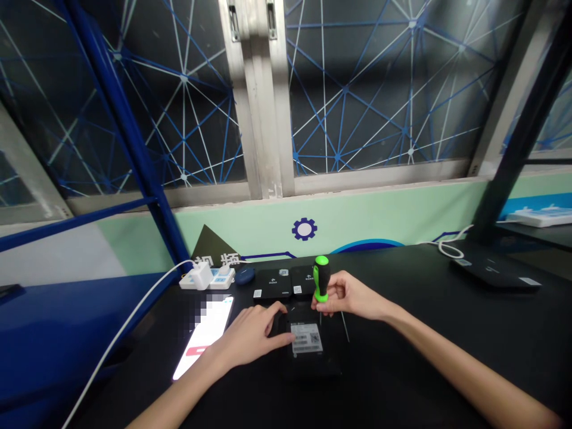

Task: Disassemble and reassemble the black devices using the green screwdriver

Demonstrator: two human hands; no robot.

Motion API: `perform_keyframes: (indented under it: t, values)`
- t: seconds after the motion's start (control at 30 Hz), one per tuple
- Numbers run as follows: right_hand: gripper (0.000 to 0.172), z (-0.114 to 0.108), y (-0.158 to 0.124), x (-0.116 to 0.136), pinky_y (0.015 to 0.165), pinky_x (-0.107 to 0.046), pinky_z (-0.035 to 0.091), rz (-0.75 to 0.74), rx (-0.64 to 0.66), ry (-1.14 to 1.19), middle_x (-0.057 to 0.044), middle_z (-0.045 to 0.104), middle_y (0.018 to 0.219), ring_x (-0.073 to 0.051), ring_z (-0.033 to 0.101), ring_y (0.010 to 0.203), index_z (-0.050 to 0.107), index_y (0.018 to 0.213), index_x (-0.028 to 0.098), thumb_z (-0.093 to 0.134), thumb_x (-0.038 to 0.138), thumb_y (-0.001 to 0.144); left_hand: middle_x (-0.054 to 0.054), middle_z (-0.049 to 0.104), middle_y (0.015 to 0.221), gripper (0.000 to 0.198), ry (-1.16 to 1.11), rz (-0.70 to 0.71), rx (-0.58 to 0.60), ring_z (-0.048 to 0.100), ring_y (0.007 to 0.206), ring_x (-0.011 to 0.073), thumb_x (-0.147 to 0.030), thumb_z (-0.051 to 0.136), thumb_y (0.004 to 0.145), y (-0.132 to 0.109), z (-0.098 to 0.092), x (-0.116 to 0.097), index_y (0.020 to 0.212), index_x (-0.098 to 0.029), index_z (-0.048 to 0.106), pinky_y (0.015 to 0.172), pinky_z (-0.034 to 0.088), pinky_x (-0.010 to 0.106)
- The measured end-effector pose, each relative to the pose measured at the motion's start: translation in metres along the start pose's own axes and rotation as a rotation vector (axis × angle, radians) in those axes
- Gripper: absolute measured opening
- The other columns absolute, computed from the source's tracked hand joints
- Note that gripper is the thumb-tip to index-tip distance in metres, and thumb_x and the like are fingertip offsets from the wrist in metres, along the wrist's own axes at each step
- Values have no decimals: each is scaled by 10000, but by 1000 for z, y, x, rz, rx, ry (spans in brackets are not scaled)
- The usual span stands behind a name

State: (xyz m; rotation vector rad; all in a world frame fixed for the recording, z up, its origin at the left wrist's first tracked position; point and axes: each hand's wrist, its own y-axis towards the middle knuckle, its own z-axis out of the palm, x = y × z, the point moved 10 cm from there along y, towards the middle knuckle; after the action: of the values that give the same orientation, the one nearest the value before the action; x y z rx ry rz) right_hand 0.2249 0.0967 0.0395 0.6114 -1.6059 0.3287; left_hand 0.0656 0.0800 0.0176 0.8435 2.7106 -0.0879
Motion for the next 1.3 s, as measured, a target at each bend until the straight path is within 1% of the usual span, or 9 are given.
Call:
perform_keyframes:
  t: [0.1, 0.23, 0.43, 0.67, 0.83, 1.0, 1.1, 1.2, 1.3]
  values:
    - [373, 0, 2, -4, 625, -281, 530, -16, -21, 45, 8, 670, 693, -120, 619, 595, 646, 812, 143, 875, 383, 641, -25, 575, 714, 543, -1, 7, -1, 566, 704, 201, -688, 497, 881, 0, 0, -1, 1226, -277, 574, 597, 317, 281]
    - [416, 0, 3, -6, 603, -289, 525, 2, -43, 49, 15, 658, 654, -128, 616, 573, 637, 800, 141, 891, 402, 600, -31, 580, 723, 520, -9, 1, -3, 562, 707, 198, -685, 503, 885, -1, 0, 0, 1227, -298, 566, 588, 307, 271]
    - [364, -4, 3, -5, 596, -283, 517, 19, -81, 50, 5, 665, 612, -127, 610, 560, 640, 680, 140, 897, 381, 586, -27, 581, 722, 545, -2, 1, -11, 563, 708, 201, -699, 502, 877, 0, 0, 1, 1224, -286, 575, 600, 317, 278]
    - [331, -4, 3, -5, 592, -265, 510, 22, -77, 82, -4, 695, 636, -126, 626, 578, 652, 659, 140, 905, 335, 575, -25, 580, 722, 534, 1, 7, -12, 561, 708, 200, -684, 504, 882, 0, -1, 0, 1227, -282, 574, 601, 323, 283]
    - [258, 0, 2, -3, 619, -265, 534, 8, -10, 34, -26, 717, 687, -128, 649, 610, 722, 755, 135, 855, 343, 680, -25, 585, 729, 536, -3, 8, -12, 561, 707, 200, -691, 501, 882, -1, -1, 0, 1226, -287, 575, 602, 326, 280]
    - [249, 3, -1, 0, 639, -260, 541, -4, 58, -19, -76, 753, 862, -125, 661, 654, 749, 840, 133, 779, 374, 783, -27, 586, 720, 527, -4, 14, -16, 559, 702, 200, -681, 510, 885, -1, -1, 0, 1229, -287, 571, 607, 328, 280]
    - [269, 8, -3, 5, 637, -249, 531, -18, 97, -35, -60, 729, 844, -114, 642, 652, 747, 937, 140, 724, 390, 841, -27, 582, 719, 543, -2, 14, -12, 557, 697, 198, -696, 498, 881, -1, 0, 0, 1224, -282, 575, 602, 327, 281]
    - [265, 10, -3, 5, 634, -245, 523, -23, 94, -20, -28, 693, 770, -112, 628, 648, 729, 928, 137, 748, 378, 821, -27, 585, 719, 538, -2, 16, -8, 559, 706, 200, -692, 492, 887, -1, 0, 0, 1226, -283, 573, 598, 322, 279]
    - [264, 8, -1, 0, 629, -251, 521, -8, 51, 6, -3, 669, 717, -107, 610, 616, 696, 834, 132, 816, 350, 747, -29, 584, 719, 527, -5, 14, -9, 560, 709, 201, -685, 500, 887, -1, 0, -1, 1226, -287, 571, 598, 318, 275]
